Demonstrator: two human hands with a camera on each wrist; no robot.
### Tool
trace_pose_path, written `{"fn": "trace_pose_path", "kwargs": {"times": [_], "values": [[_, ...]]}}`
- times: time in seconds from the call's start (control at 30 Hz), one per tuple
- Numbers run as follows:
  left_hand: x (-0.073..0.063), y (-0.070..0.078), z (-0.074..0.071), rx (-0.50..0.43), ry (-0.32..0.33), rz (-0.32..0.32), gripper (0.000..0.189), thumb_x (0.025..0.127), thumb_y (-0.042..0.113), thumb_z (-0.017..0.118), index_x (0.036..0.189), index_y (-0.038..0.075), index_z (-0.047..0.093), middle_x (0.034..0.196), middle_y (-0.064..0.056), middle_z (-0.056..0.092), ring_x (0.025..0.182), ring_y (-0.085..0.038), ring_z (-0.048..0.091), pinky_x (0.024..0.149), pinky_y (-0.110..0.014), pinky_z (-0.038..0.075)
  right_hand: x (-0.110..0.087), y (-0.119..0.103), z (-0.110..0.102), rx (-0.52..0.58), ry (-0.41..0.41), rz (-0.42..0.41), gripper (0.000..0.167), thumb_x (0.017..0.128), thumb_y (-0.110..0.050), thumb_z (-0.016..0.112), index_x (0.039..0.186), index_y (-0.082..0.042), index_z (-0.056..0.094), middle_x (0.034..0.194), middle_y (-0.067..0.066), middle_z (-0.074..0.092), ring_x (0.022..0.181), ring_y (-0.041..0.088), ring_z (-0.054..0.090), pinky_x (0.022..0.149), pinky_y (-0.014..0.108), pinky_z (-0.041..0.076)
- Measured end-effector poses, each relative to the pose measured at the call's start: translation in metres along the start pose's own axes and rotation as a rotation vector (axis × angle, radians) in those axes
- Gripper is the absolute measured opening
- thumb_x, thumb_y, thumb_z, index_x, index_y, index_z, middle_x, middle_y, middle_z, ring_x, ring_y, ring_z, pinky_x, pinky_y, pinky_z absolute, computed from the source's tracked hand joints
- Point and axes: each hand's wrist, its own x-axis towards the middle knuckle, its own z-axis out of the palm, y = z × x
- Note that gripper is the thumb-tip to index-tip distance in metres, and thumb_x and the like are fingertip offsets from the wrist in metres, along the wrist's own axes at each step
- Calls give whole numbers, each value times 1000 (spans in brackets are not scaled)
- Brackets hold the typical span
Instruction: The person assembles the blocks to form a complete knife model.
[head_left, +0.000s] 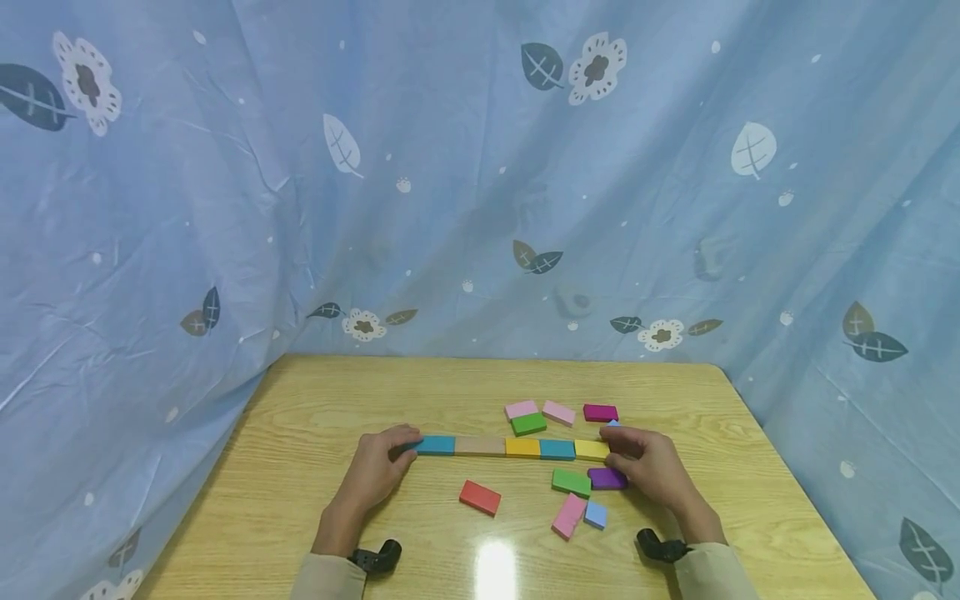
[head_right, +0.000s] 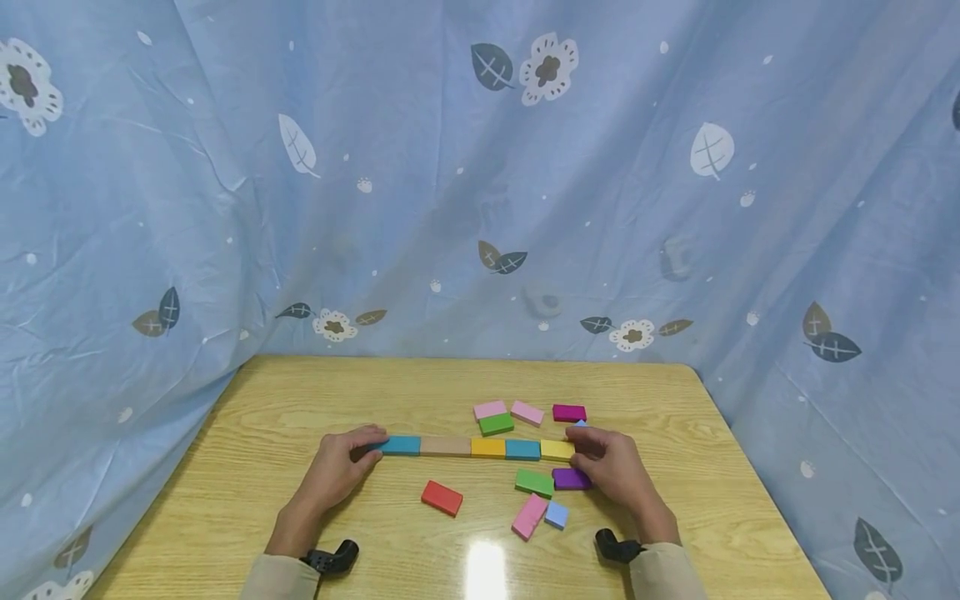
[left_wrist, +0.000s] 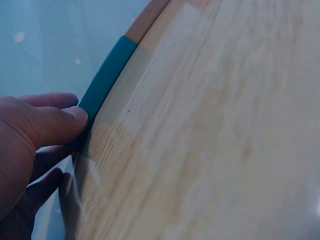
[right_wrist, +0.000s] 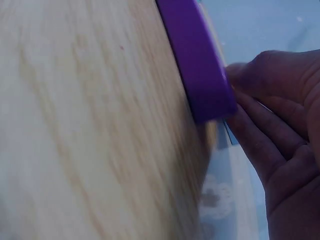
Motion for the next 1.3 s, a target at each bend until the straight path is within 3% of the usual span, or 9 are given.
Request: {"fn": "trace_pose_path", "kwargs": {"times": [0.3,0.6,0.77,1.0,1.3], "values": [[-1,0,1,5,8,1,31,96,1,82,126,10,83,137,-10,77,138,-36,68,117,-56,56,-18,4,-9,61,56,22,38,96,-5,84,134,-7,77,126,11,81,113,23,81,93,16,63],[0,-1,3,-9,17,-17,31,96,0,82,124,12,83,138,-10,77,137,-37,69,117,-56,56,-12,1,-5,63,54,23,38,96,-6,84,133,-10,78,127,8,81,113,19,80,93,17,63],[-2,-3,4,-6,19,-19,32,94,1,84,124,14,84,136,-8,78,136,-35,70,116,-55,57,-13,0,-1,75,44,24,40,95,-2,83,135,-5,77,129,13,80,113,20,80,92,18,64],[-5,-1,3,19,31,7,32,93,0,84,123,12,84,132,-8,80,133,-37,71,113,-56,59,-16,0,2,102,35,47,42,96,-1,82,137,-5,76,132,14,79,116,22,80,92,17,64],[0,0,2,12,13,-25,31,96,1,82,125,13,84,136,-8,78,139,-36,68,119,-56,54,-24,5,-4,123,83,18,39,96,-8,84,134,-6,77,128,13,81,113,17,80,93,17,64]]}}
